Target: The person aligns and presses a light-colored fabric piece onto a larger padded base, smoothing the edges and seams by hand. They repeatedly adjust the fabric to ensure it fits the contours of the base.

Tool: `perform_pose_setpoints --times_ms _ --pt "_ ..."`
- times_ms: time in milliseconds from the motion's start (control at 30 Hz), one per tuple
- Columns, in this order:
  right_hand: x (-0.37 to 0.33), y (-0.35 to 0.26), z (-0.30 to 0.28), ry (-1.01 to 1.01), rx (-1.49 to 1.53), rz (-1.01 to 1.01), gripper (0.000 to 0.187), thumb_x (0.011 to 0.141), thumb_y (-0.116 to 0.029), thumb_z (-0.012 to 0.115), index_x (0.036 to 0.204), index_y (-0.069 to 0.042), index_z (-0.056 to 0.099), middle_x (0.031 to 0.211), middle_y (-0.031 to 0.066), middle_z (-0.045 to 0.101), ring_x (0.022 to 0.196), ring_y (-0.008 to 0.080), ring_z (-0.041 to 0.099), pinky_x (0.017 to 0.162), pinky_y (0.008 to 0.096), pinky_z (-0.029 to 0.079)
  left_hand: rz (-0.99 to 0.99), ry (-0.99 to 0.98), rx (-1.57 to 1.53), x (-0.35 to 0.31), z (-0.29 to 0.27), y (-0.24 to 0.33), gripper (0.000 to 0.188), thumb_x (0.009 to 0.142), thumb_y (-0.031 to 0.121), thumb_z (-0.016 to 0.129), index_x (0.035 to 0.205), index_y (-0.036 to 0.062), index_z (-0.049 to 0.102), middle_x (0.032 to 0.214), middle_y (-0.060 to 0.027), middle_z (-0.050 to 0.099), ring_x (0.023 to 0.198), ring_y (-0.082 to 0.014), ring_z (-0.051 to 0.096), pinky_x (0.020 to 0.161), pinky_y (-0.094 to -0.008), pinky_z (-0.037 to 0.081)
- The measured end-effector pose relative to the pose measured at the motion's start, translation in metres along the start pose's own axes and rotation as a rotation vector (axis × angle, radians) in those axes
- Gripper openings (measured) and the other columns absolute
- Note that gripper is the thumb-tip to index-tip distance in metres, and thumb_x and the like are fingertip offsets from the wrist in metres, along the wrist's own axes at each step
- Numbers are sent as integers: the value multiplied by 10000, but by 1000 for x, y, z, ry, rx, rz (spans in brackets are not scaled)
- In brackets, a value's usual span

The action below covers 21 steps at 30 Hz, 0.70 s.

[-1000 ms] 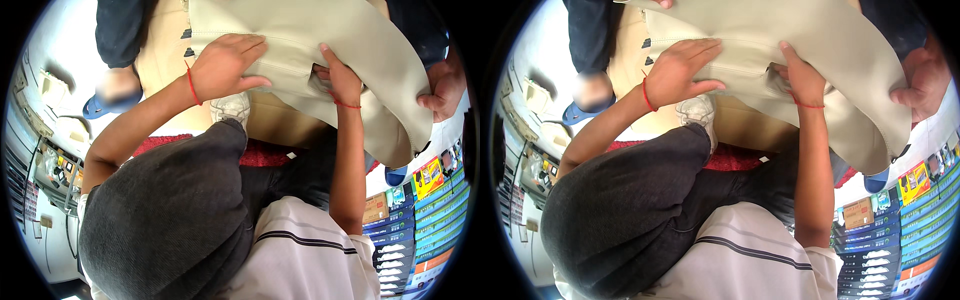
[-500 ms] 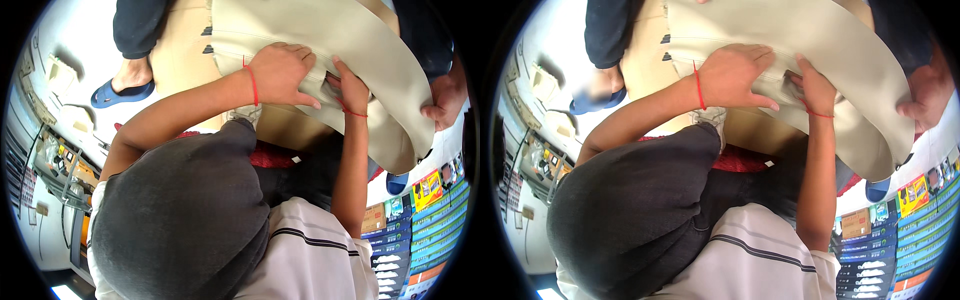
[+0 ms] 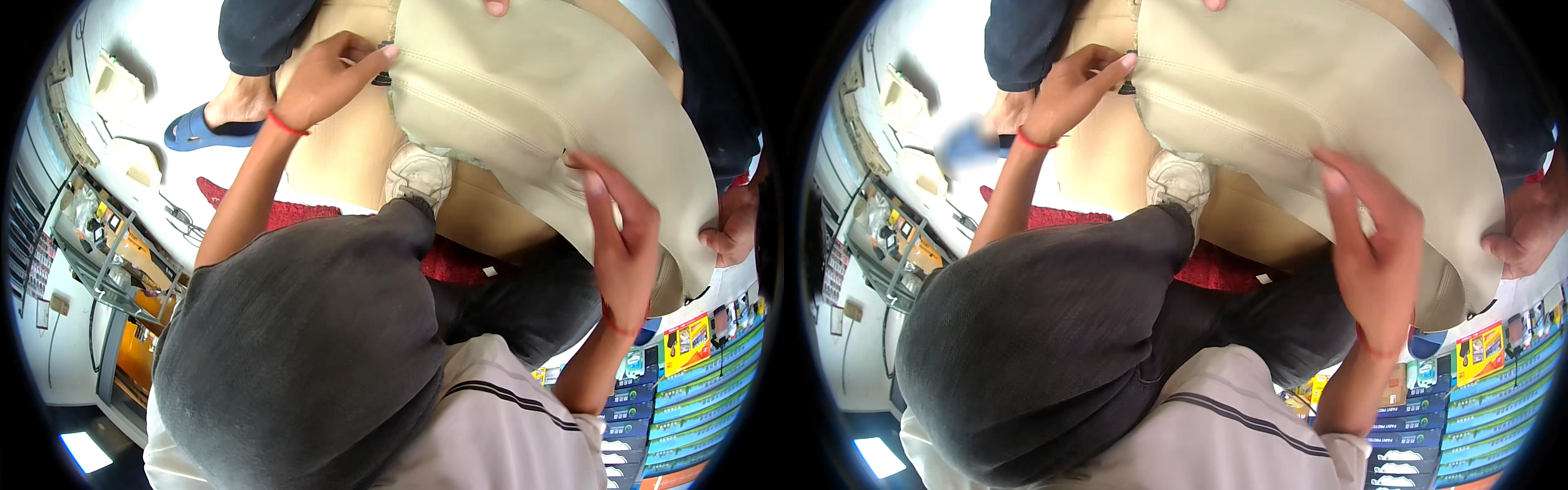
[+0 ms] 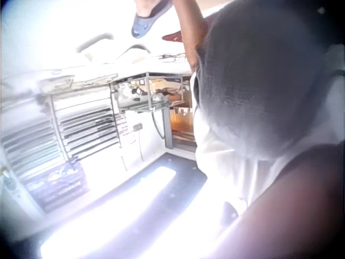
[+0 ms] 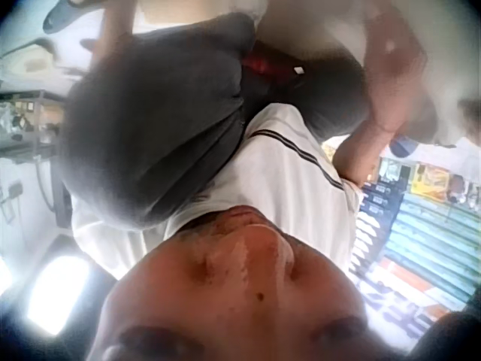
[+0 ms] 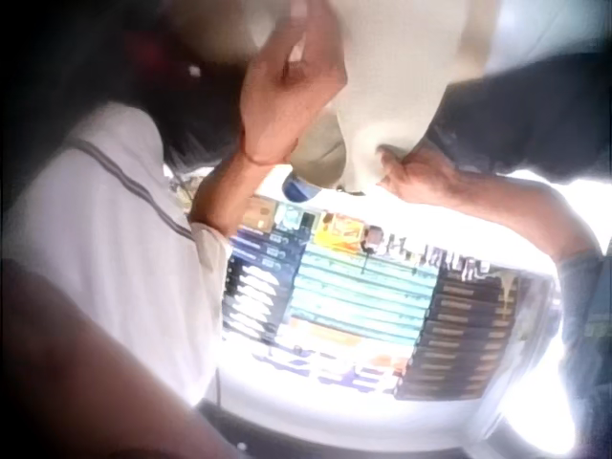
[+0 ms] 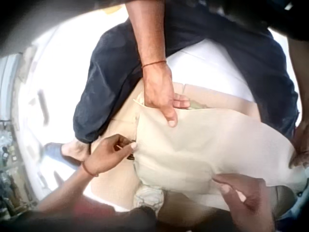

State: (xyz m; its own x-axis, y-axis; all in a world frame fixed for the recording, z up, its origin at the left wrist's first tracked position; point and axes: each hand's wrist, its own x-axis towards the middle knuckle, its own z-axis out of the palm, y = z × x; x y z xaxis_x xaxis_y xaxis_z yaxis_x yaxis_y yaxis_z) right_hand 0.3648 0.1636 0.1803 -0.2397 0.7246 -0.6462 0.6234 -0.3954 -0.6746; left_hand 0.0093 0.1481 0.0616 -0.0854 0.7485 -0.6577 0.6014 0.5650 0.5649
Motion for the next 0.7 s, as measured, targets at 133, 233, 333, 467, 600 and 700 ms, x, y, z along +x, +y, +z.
perform_pose_setpoints --times_ms 133,233,333,467,600,700 --pt "60 26 49 -233 -317 -386 490 1041 -306 586 1369 58 587 1406 246 601 1362 371 538 1142 415 419 -84 -17 -96 4 22 -4 425 934 425 771 969 6 706 828 2 681 769 -63 602 690 -211 478" --pt "75 35 79 -300 -439 -457 670 1020 -442 580 1455 61 498 1502 242 520 1436 362 459 1184 424 383 -274 -105 -289 -4 25 -1 373 940 370 773 940 0 730 869 -13 696 799 -88 620 723 -227 500" --pt "83 31 96 -298 -435 -520 761 978 -491 626 1489 50 464 1522 235 502 1455 354 436 1194 424 373 -314 -145 -553 -14 24 -5 351 947 349 765 934 -1 742 994 -41 688 895 -115 630 787 -247 500" --pt "89 32 94 -286 -453 -603 812 921 -480 701 1499 35 454 1502 220 531 1427 347 477 1164 425 415 66 14 -167 -18 29 -20 333 956 341 750 932 9 744 1188 -71 603 1023 -128 592 893 -272 474" --pt "91 33 102 -207 -517 -658 812 887 -455 745 1489 14 466 1471 200 568 1363 337 551 1098 420 484 -90 -127 -296 -11 33 -17 276 949 303 754 883 35 736 1145 -71 536 1022 -141 521 890 -296 456" --pt "89 33 107 -167 -541 -684 814 877 -457 757 1486 2 471 1457 191 583 1330 333 582 1065 415 513 -47 -207 -245 -2 30 -16 285 970 305 738 883 35 718 1143 -86 522 1074 -160 508 972 -329 420"
